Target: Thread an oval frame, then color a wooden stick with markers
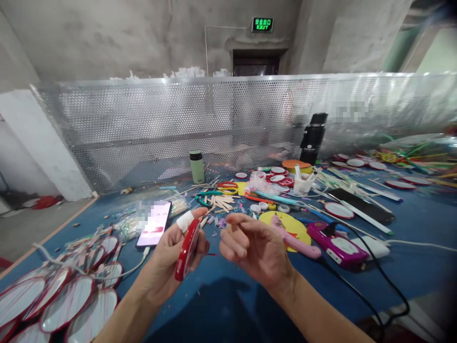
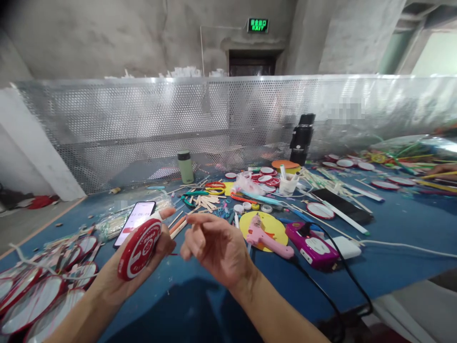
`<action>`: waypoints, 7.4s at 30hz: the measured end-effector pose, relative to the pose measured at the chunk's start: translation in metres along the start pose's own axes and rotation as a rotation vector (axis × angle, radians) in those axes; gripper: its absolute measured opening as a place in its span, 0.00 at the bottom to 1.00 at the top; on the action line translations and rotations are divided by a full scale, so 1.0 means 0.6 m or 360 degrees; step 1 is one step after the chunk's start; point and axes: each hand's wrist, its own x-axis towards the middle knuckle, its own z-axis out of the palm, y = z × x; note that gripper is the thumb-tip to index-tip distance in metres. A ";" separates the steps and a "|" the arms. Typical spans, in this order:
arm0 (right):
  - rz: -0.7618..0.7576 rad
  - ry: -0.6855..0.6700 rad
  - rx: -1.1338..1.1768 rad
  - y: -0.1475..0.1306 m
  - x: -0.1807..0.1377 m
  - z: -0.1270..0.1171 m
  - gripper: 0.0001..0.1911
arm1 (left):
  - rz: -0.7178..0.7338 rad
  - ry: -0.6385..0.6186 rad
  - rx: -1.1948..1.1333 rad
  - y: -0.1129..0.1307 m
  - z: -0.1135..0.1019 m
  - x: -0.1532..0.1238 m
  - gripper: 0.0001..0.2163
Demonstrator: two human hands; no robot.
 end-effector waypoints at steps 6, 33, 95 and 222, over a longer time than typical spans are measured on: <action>-0.0036 0.0321 -0.0687 -0.021 0.003 -0.019 0.19 | 0.0274 0.0484 0.0233 -0.008 -0.027 0.021 0.29; 0.0142 0.0159 -0.1925 0.004 0.012 -0.024 0.26 | 0.0213 0.0422 0.1312 -0.043 -0.031 0.018 0.19; 0.0150 0.0384 -0.0472 0.065 0.022 -0.009 0.32 | 0.0454 0.0619 0.1246 -0.028 -0.029 0.024 0.14; 0.0285 0.0807 -0.1328 0.025 0.018 -0.040 0.06 | 0.0210 0.0196 0.1779 -0.050 -0.037 0.014 0.14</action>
